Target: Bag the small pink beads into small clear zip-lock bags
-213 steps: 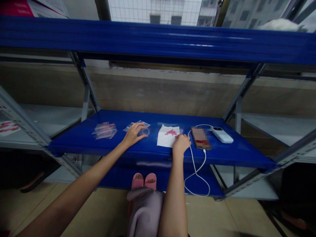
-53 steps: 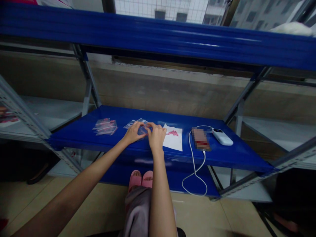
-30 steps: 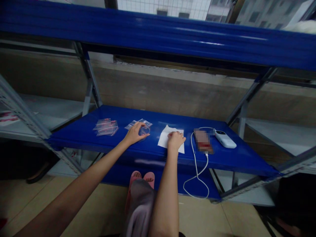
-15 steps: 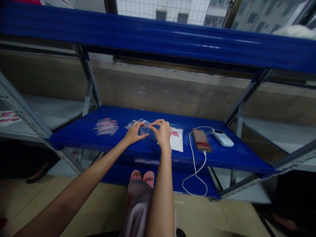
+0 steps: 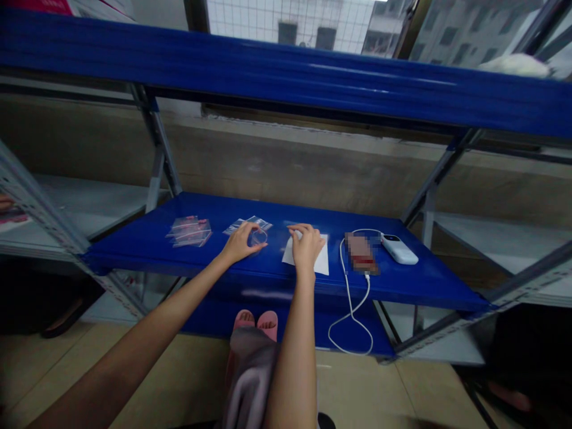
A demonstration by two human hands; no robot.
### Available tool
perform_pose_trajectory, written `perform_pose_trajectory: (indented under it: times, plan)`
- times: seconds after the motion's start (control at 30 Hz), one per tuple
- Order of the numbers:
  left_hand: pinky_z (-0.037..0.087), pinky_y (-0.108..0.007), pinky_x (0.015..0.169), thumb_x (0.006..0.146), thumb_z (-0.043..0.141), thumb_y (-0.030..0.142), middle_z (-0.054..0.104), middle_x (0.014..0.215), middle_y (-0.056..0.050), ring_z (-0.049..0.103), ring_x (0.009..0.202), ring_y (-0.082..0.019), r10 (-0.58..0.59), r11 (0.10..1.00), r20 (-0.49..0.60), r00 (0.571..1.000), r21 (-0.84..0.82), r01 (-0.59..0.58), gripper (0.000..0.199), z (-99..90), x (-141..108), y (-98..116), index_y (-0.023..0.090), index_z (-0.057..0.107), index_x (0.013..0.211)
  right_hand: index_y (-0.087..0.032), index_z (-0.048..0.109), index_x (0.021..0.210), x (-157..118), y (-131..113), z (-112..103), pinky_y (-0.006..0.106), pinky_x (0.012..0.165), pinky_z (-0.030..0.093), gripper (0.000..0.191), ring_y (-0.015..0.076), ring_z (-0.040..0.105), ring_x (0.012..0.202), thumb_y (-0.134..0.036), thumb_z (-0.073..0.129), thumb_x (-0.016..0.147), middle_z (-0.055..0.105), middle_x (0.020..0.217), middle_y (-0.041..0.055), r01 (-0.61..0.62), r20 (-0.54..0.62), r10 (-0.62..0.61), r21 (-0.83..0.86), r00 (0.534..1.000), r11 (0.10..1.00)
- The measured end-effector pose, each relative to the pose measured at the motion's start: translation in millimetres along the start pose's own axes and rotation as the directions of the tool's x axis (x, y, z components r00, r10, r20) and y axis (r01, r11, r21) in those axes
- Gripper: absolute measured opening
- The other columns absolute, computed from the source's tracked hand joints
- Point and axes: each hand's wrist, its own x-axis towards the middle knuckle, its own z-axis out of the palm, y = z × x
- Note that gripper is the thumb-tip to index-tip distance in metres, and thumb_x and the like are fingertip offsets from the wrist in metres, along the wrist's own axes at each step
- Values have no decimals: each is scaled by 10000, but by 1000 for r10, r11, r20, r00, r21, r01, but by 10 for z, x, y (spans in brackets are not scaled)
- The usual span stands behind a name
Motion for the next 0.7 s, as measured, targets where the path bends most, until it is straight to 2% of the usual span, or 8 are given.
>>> perform_pose_trajectory:
  times: [0.1, 0.2, 0.33, 0.47, 0.7]
  plan:
    - [455, -360, 806, 714, 645, 418, 569, 938, -57, 552, 923, -216, 7, 1000, 4, 1000, 13, -7, 380, 11, 1, -12, 189, 470, 963, -257, 669, 983, -33, 261, 14, 340, 783, 283, 228, 244, 471, 1002, -247, 509, 821, 607, 1100, 60, -192, 12, 196, -144, 981, 971]
    - [456, -362, 806, 717, 640, 430, 570, 942, -61, 551, 927, -218, 10, 1000, 7, 1000, 22, -10, 394, 23, 6, -19, 184, 465, 971, -236, 670, 980, -64, 440, 106, 358, 783, 302, 227, 263, 481, 997, -246, 537, 797, 614, 1077, 89, -259, 45, 277, -239, 960, 936]
    - [459, -362, 798, 713, 642, 437, 569, 946, -62, 553, 922, -220, -7, 1000, 12, 1000, 29, 7, 405, 24, 12, -17, 185, 464, 974, -188, 665, 983, -40, 499, 220, 377, 794, 305, 250, 274, 478, 1005, -258, 504, 806, 609, 1078, 118, -238, 0, 248, -289, 969, 927]
    - [457, -362, 800, 719, 637, 431, 570, 936, -58, 553, 919, -218, 8, 999, 17, 1000, 32, -8, 390, 16, 13, -13, 188, 464, 969, -207, 684, 924, 11, 456, 243, 392, 802, 294, 234, 279, 470, 999, -223, 485, 802, 609, 1055, 111, -184, 9, 196, -305, 981, 934]
    - [459, -356, 790, 723, 634, 428, 567, 939, -55, 553, 917, -214, 9, 1000, 12, 1000, 24, -10, 381, 12, 14, -6, 193, 469, 974, -197, 685, 909, 34, 438, 261, 383, 787, 286, 245, 275, 466, 978, -197, 472, 787, 607, 1030, 119, -197, 23, 217, -332, 976, 922]
